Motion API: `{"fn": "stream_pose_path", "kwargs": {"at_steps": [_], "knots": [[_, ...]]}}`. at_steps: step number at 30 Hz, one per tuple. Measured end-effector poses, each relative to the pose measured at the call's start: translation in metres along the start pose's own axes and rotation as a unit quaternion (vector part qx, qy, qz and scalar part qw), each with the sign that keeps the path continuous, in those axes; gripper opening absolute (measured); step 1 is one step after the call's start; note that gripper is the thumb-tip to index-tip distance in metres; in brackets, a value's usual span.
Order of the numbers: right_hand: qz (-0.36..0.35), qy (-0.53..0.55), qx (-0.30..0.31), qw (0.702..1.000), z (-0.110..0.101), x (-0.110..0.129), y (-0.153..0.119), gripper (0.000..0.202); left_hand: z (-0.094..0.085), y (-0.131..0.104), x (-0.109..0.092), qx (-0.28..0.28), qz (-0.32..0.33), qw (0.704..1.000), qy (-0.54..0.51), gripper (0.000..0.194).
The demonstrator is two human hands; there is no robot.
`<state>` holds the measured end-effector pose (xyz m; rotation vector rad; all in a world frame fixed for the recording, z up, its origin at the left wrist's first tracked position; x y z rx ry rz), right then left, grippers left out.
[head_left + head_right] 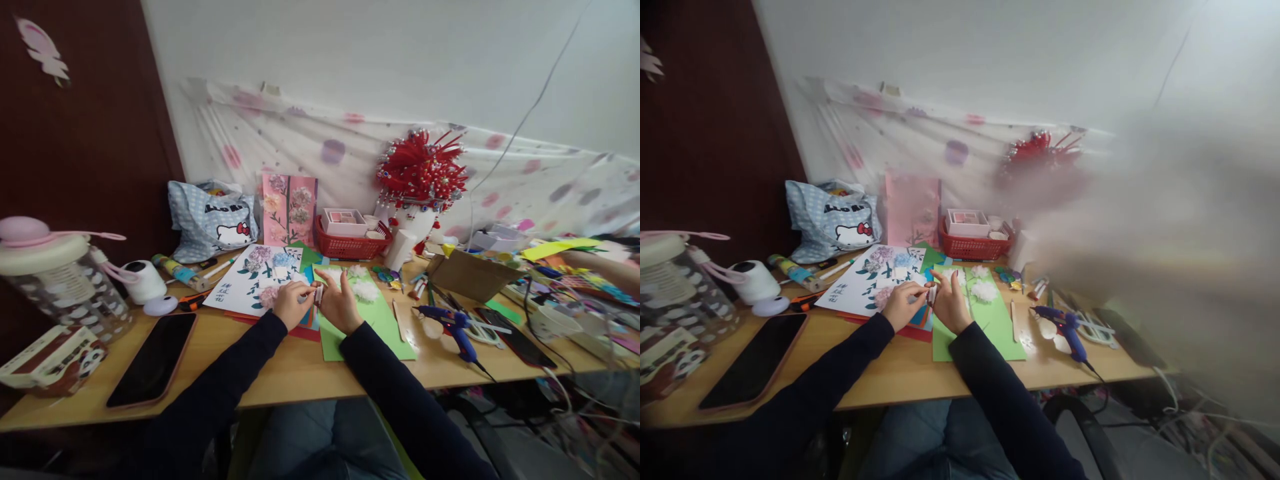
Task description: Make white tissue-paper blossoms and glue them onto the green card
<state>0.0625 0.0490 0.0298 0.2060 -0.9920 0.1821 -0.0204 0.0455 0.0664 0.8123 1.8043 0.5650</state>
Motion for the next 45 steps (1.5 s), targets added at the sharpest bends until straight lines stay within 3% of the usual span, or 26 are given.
{"fn": "stream_pose_path", "kwargs": {"at_steps": [5,9,16,20,27,37,45], "knots": [[0.011,-0.017,0.002,1.000,-0.001,-0.004,0.000,0.051,-0.002,0.001,0.000,-0.003,-0.021,0.999,-0.028,0.014],[0.027,-0.082,-0.040,0.996,-0.010,-0.010,-0.001,0.037,-0.004,0.000,0.015,-0.019,-0.093,0.991,-0.099,0.014],[0.028,-0.080,-0.085,0.993,-0.019,-0.011,0.000,0.028,-0.013,-0.010,0.055,-0.112,-0.271,0.917,-0.269,0.018],[0.029,-0.136,-0.069,0.988,-0.017,-0.009,0.000,0.031,-0.017,-0.008,0.053,-0.131,-0.279,0.905,-0.294,0.018],[0.011,-0.189,-0.063,0.980,-0.013,-0.003,-0.002,0.033,-0.011,-0.006,0.045,-0.100,-0.282,0.899,-0.319,0.025],[0.023,-0.207,-0.012,0.978,-0.004,-0.005,-0.005,0.029,-0.002,-0.012,0.060,-0.093,-0.310,0.855,-0.406,0.033],[-0.007,-0.227,-0.033,0.973,-0.009,0.000,-0.004,0.030,0.004,-0.014,0.052,-0.088,-0.356,0.810,-0.457,0.040]]}}
Point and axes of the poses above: each hand's wrist, its own y-axis towards the middle knuckle, its own z-axis out of the palm, x = y × z, the point moved 10 cm from there along y, towards the middle knuckle, and after that the axes turned 10 degrees about -y, right-handed, at the moved point
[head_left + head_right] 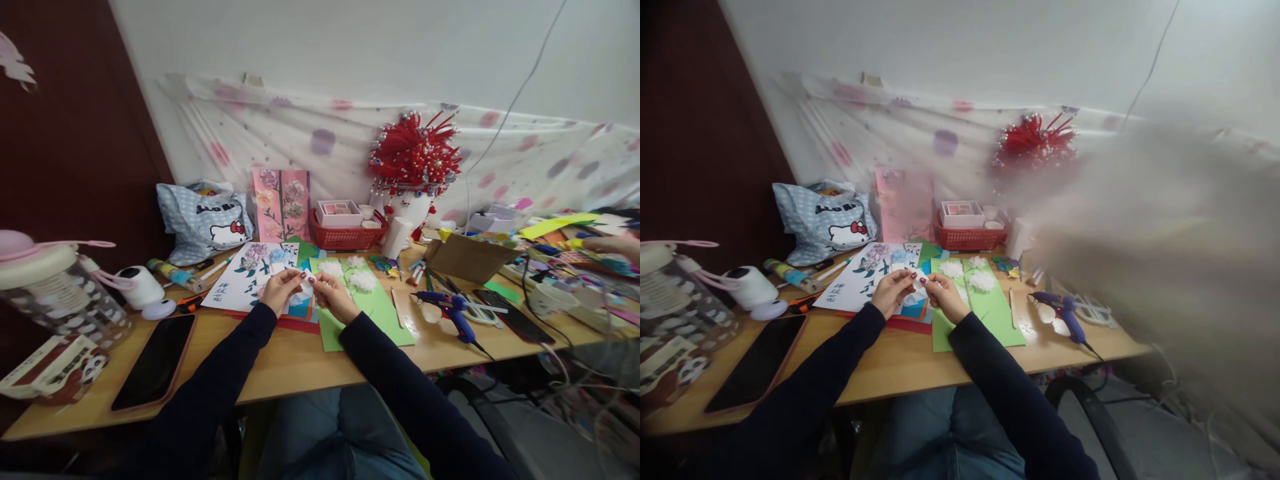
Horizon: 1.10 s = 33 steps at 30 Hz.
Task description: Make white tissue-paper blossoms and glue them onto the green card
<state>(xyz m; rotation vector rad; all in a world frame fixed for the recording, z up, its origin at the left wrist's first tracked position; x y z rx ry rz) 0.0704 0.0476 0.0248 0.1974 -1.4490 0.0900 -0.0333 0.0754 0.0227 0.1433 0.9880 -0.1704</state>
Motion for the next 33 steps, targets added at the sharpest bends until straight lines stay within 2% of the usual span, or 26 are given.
{"fn": "stream_pose_path", "kwargs": {"at_steps": [6,17,22,29,33], "knots": [[-0.002,0.007,-0.011,1.000,-0.004,-0.002,0.001,0.031,-0.004,-0.001,0.002,-0.024,-0.015,0.999,-0.025,0.039],[-0.007,0.019,-0.019,1.000,-0.006,0.000,0.001,0.031,0.004,0.001,0.014,0.030,-0.045,0.998,-0.040,0.042],[-0.005,0.026,-0.019,0.999,-0.004,0.002,0.000,0.030,0.010,-0.001,0.013,0.049,-0.051,0.996,-0.055,0.046],[-0.011,0.035,-0.030,0.999,-0.007,0.003,0.000,0.031,0.006,-0.001,0.008,0.026,-0.045,0.997,-0.060,0.039],[0.008,0.035,0.005,0.999,0.001,0.001,-0.001,0.031,0.006,-0.001,0.008,0.020,-0.050,0.997,-0.055,0.038]]}}
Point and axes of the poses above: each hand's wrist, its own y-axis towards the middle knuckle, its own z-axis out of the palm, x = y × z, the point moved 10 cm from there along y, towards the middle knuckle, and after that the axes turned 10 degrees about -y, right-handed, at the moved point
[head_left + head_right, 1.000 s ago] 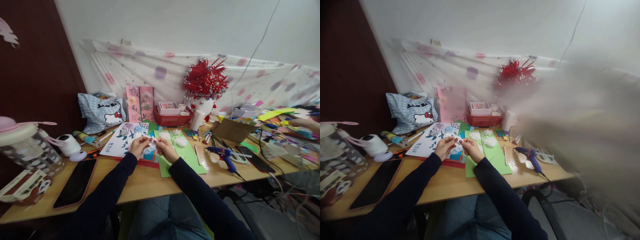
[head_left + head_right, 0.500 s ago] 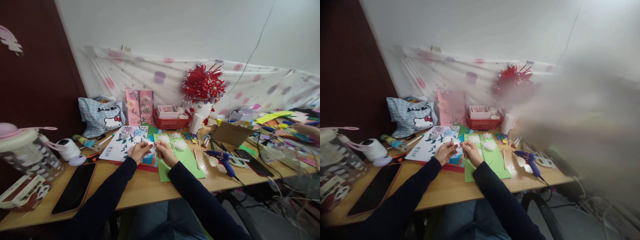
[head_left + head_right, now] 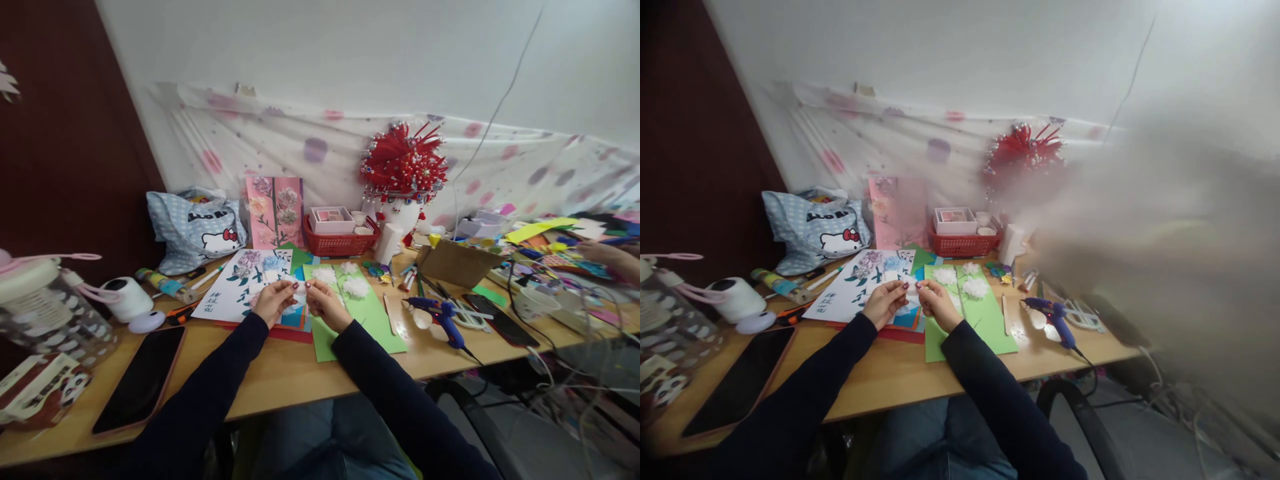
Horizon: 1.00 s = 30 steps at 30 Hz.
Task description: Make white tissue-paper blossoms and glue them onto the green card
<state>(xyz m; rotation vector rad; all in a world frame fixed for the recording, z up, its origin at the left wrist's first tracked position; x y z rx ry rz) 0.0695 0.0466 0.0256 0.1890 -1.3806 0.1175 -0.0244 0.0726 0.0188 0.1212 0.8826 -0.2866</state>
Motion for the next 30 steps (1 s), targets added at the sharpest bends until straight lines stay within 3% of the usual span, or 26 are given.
{"fn": "stream_pose_path", "kwargs": {"at_steps": [3,15,25,30], "knots": [[0.006,-0.016,0.026,1.000,0.006,-0.001,-0.001,0.031,0.000,-0.001,-0.001,-0.001,0.000,1.000,0.002,0.040],[0.009,-0.022,0.025,0.999,0.004,0.000,-0.001,0.033,-0.001,0.001,0.007,0.017,-0.031,0.999,0.001,0.038],[-0.040,0.002,-0.062,0.997,-0.014,0.010,0.000,0.038,-0.006,0.001,-0.002,-0.017,0.002,1.000,0.013,0.042],[-0.028,-0.025,-0.015,0.999,-0.005,0.010,-0.001,0.037,-0.002,0.001,-0.005,0.007,0.034,0.997,0.070,0.039]]}}
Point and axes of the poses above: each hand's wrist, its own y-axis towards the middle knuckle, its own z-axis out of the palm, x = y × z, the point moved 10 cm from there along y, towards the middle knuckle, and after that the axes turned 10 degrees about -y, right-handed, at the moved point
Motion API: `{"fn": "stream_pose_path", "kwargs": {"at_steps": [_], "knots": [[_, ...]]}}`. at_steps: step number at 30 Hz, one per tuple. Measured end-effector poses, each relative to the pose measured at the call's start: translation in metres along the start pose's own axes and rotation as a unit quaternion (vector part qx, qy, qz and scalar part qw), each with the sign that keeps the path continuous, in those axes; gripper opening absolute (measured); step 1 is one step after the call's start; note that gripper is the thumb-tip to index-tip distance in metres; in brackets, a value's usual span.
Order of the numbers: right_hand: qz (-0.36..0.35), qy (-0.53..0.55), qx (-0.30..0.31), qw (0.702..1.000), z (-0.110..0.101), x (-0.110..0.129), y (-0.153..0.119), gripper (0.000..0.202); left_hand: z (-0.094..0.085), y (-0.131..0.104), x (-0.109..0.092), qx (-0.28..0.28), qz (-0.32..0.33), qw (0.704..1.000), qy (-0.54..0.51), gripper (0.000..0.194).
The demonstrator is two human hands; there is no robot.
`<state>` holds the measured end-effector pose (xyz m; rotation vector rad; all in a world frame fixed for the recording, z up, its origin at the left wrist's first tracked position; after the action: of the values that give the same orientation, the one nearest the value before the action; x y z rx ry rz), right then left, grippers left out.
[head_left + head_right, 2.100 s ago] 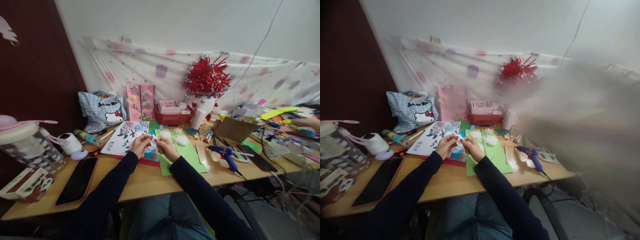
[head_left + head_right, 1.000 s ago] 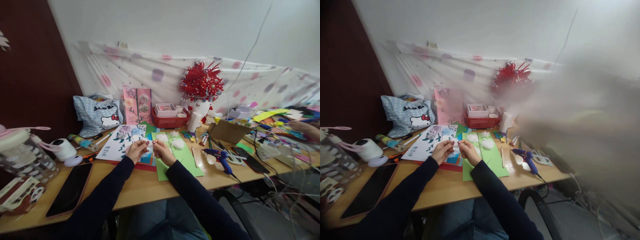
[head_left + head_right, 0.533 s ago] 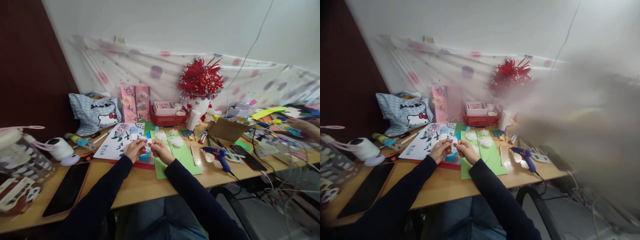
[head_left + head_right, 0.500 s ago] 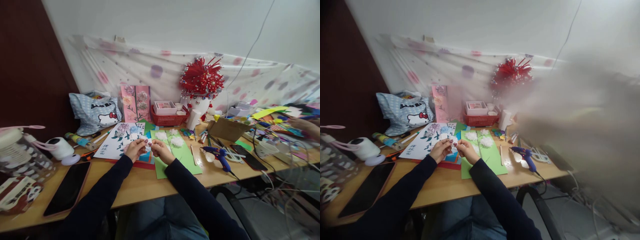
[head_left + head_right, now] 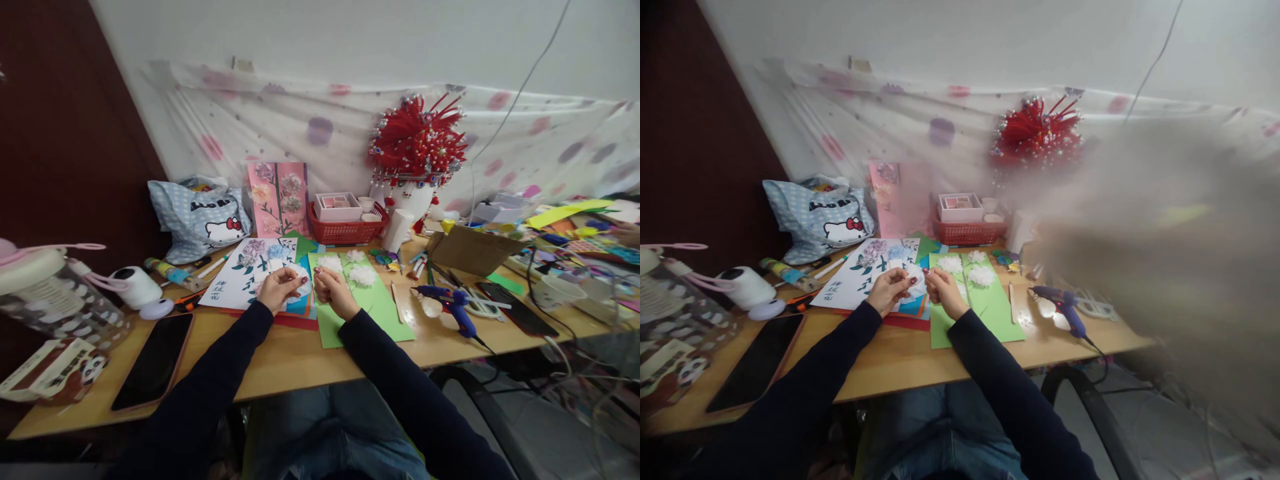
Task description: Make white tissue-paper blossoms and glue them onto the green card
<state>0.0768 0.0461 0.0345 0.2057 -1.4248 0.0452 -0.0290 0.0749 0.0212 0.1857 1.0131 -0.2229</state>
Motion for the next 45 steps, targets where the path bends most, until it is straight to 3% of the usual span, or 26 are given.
{"fn": "stream_pose_path", "kwargs": {"at_steps": [7,16,24,33,45], "knots": [[0.038,-0.077,0.008,0.996,0.002,-0.010,-0.001,0.036,0.013,-0.004,-0.010,0.075,0.056,0.987,0.129,0.033],[0.045,-0.078,0.007,0.996,0.004,-0.010,-0.001,0.017,0.016,-0.003,-0.006,0.088,0.040,0.984,0.147,0.038],[-0.012,-0.117,-0.009,0.993,0.002,0.004,-0.002,0.016,0.013,-0.004,0.009,0.059,-0.033,0.995,0.074,0.041],[-0.028,-0.151,-0.027,0.988,-0.004,0.003,0.000,0.015,-0.008,0.000,-0.005,-0.050,0.021,0.997,0.047,0.025],[-0.028,-0.172,-0.065,0.982,-0.011,0.004,0.000,0.016,-0.011,0.000,-0.012,-0.064,0.051,0.994,0.078,0.023]]}}
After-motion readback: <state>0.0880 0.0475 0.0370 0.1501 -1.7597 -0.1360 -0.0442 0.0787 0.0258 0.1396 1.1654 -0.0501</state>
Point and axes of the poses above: each hand's wrist, its own y-axis towards the middle knuckle, its own z-axis out of the palm, x = y × z, the point moved 10 cm from there along y, towards the middle knuckle, and after that the axes turned 10 degrees about -y, right-handed, at the moved point
